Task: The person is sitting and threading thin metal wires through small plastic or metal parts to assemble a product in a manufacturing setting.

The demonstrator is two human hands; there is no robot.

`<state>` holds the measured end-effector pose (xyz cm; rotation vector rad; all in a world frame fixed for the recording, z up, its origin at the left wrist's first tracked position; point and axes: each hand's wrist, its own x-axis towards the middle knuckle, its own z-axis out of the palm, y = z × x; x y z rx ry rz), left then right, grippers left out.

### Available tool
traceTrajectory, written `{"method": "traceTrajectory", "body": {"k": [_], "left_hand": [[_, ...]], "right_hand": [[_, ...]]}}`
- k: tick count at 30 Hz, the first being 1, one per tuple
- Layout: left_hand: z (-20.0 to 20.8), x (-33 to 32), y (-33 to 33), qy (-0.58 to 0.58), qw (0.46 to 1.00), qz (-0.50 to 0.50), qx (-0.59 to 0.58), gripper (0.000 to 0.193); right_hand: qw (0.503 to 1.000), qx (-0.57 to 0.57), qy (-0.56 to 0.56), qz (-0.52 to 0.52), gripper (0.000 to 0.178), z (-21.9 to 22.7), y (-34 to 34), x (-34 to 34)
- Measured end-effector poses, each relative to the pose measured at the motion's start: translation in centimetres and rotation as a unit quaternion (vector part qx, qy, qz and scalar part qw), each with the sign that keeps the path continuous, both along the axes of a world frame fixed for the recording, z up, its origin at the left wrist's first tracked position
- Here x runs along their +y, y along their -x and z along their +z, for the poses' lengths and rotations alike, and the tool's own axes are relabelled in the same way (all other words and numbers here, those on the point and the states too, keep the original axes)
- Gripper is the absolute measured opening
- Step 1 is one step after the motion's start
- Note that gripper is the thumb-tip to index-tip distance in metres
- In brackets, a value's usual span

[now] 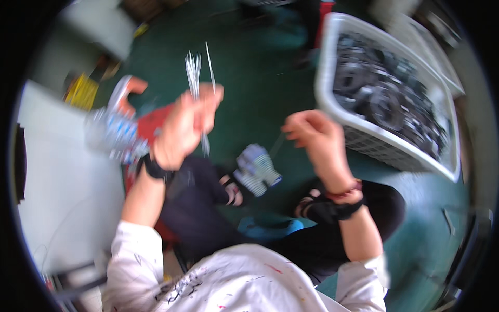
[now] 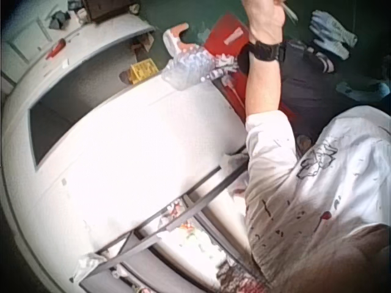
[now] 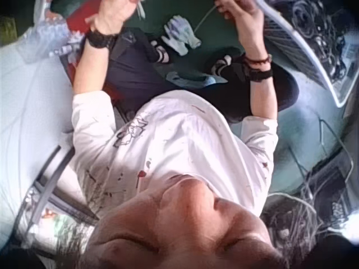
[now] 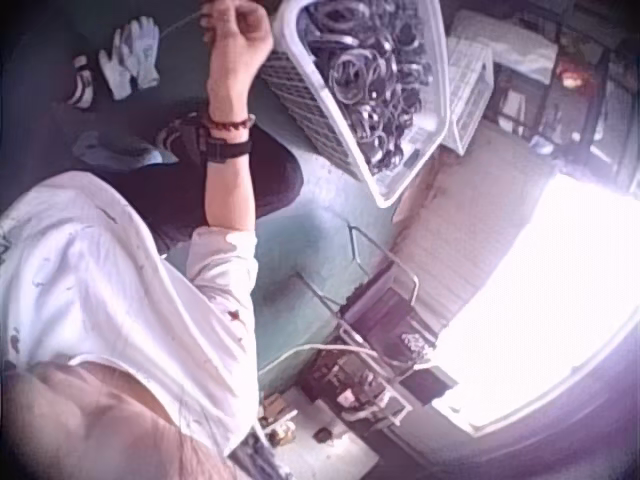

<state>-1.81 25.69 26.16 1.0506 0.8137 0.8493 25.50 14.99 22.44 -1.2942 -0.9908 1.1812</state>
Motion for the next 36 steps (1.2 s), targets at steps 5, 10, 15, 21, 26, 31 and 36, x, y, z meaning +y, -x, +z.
{"method": "traceTrajectory", "body": {"k": [5,10,15,21,26,31,36], "left_hand": [[5.8,4.9,14.2,-0.108,0.977,0.175,-0.047,0.032],[-6.9,1.7,29.2,0.032,0.922,0.383,-0.049,0.030],[-28.2,-5.0,36.2,0.272,0.824,0.495,-0.052,0.034],[-40.5,-5.6,30.6,0.388,0.706,0.591,-0.037,0.019],[-44.2,-2.9,30.7,0.395,0.621,0.669,-0.103,0.015],[-46.7,0.2,31.3,0.398,0.648,0.626,-0.172,0.011],[-46.3,0.8,29.3,0.419,0.683,0.585,-0.123,0.012]], "right_hand": [[0.999,-0.026,0.032,0.001,0.017,-1.2,-1.1,-0.3],[0.996,-0.031,0.079,0.001,0.017,-3.5,-0.5,0.8],[0.993,-0.044,0.107,-0.022,0.014,-4.0,-1.0,2.5],[0.985,-0.065,0.159,-0.022,0.012,-4.0,-2.0,3.6],[0.979,-0.076,0.187,-0.028,0.010,-5.5,1.8,4.8],[0.977,-0.090,0.193,-0.023,0.010,-6.6,2.9,5.6],[0.977,-0.086,0.195,-0.031,0.009,-6.6,2.7,5.7]]}}
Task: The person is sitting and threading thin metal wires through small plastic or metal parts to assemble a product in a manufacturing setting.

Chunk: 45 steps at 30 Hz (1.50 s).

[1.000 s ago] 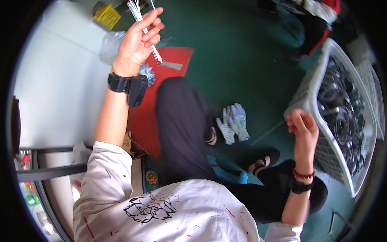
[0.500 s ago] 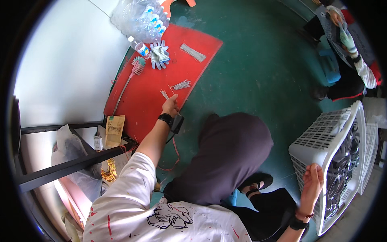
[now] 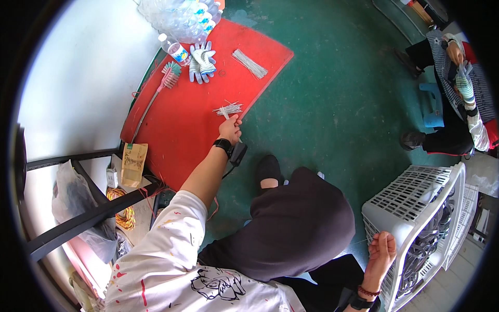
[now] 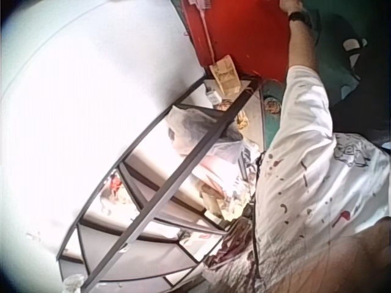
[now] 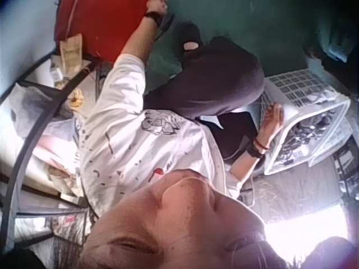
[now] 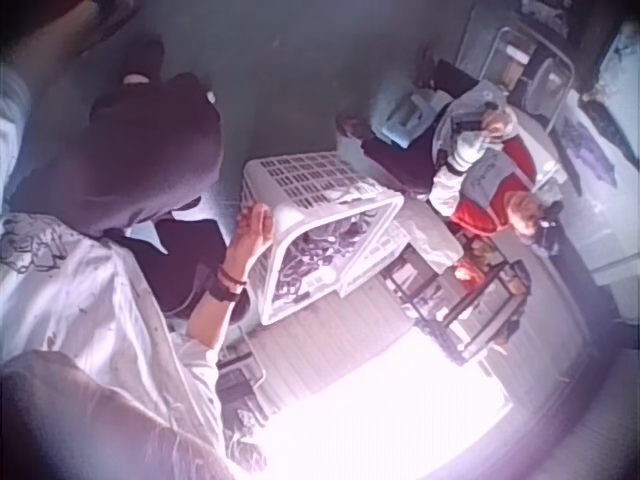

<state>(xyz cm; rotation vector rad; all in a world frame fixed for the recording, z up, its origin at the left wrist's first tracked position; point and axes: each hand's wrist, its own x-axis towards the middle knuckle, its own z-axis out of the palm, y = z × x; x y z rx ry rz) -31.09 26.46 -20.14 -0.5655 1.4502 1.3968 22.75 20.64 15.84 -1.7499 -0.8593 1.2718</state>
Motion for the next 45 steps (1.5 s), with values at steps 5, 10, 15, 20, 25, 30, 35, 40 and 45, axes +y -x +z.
{"method": "traceTrajectory", "body": {"k": [5,10,15,20,25,30,35,40,45], "left_hand": [[-0.2,-2.0,3.0,-0.019,0.993,-0.085,0.082,0.021],[0.7,-2.3,5.8,0.038,0.979,-0.121,0.159,0.025],[1.3,-0.8,6.1,0.052,0.962,-0.141,0.230,0.016],[-0.5,-1.9,7.0,0.062,0.955,-0.066,0.283,0.012],[0.6,-1.3,4.3,0.065,0.986,-0.107,0.114,0.014],[3.2,-1.2,4.7,-0.023,0.974,-0.140,0.176,0.016],[14.0,4.9,2.2,-0.158,0.961,-0.220,0.063,0.011],[36.9,7.4,-4.8,-0.384,0.799,-0.458,0.065,0.028],[52.2,3.9,-16.7,-0.438,0.660,-0.607,0.071,0.031]], "right_hand": [[1.000,0.007,-0.003,0.008,0.010,-0.9,0.2,-0.7],[1.000,0.011,0.001,-0.001,0.011,-1.1,0.2,-1.3],[1.000,0.012,0.007,-0.011,0.010,-0.6,0.3,-1.4],[1.000,0.024,0.004,-0.006,0.010,-0.6,1.1,-1.3],[1.000,0.015,-0.001,-0.019,0.009,-0.2,0.6,-2.0],[0.999,0.021,-0.023,-0.008,0.011,1.1,0.2,-2.4],[0.999,0.002,-0.052,0.006,0.013,4.0,0.1,-2.0],[0.987,0.072,-0.138,0.042,0.013,7.6,-0.9,-2.0],[0.966,0.140,-0.205,0.078,0.012,11.7,-1.5,-2.5]]}}
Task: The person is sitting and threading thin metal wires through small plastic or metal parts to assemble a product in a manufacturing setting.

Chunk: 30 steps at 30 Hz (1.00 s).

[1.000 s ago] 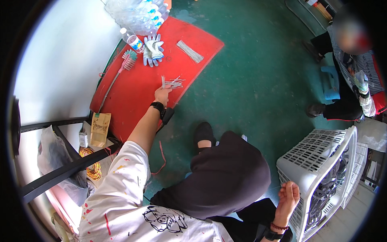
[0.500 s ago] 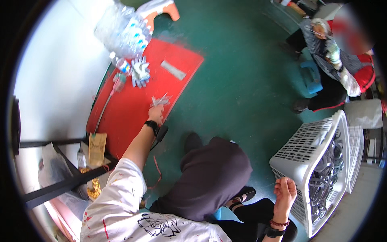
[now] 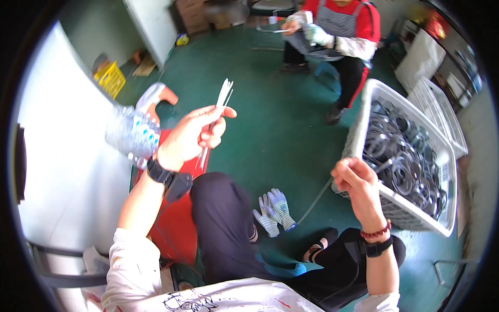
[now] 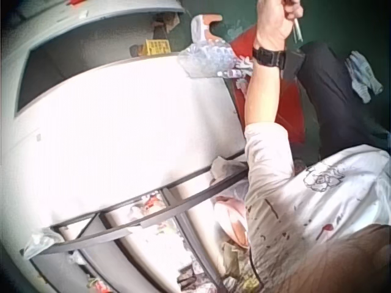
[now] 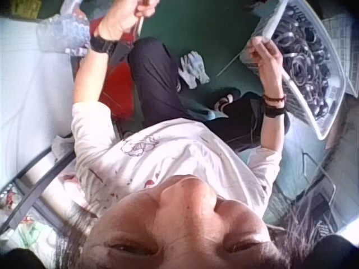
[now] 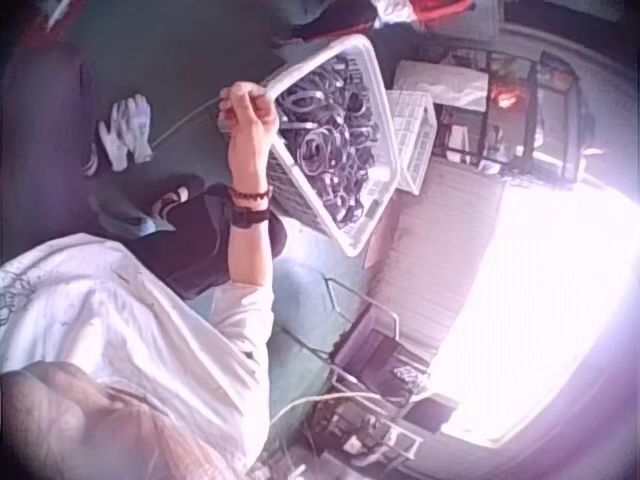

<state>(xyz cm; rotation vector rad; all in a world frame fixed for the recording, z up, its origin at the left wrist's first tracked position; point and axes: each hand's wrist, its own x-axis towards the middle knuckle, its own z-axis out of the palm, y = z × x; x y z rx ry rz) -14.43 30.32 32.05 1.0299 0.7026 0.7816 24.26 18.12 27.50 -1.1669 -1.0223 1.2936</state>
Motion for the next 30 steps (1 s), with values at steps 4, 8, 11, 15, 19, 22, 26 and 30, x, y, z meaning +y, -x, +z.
{"method": "traceTrajectory", "body": {"k": [4,8,11,15,19,22,26,30], "left_hand": [[2.1,-3.3,-9.5,0.026,0.996,-0.088,-0.006,0.029],[-0.2,-6.4,-17.0,-0.022,0.992,-0.116,0.046,0.027],[-3.8,-7.1,-20.4,-0.016,0.990,-0.126,0.064,0.028],[-7.2,-7.6,-24.1,-0.117,0.977,-0.120,0.131,0.029],[-8.8,-7.6,-24.6,-0.071,0.988,-0.098,0.097,0.028],[-9.2,-7.3,-24.6,-0.063,0.987,-0.116,0.093,0.029],[-10.0,-7.9,-24.5,-0.053,0.986,-0.121,0.106,0.030],[-10.1,-8.5,-24.1,-0.056,0.985,-0.112,0.116,0.031]], "right_hand": [[0.998,0.048,-0.026,0.011,0.013,2.0,-1.0,-0.6],[0.994,0.099,-0.041,0.001,0.016,1.5,-2.5,-1.0],[0.996,0.086,-0.016,-0.027,0.014,-0.1,-3.6,-1.2],[0.995,0.070,0.003,-0.072,0.015,-2.0,-4.9,-1.7],[0.994,0.047,0.006,-0.096,0.014,-2.9,-4.7,-1.4],[0.994,0.044,0.002,-0.100,0.015,-3.3,-5.2,-1.1],[0.994,0.018,0.024,-0.103,0.017,-3.9,-4.4,-1.4],[0.994,-0.013,0.037,-0.100,0.015,-4.3,-3.9,-1.6]]}}
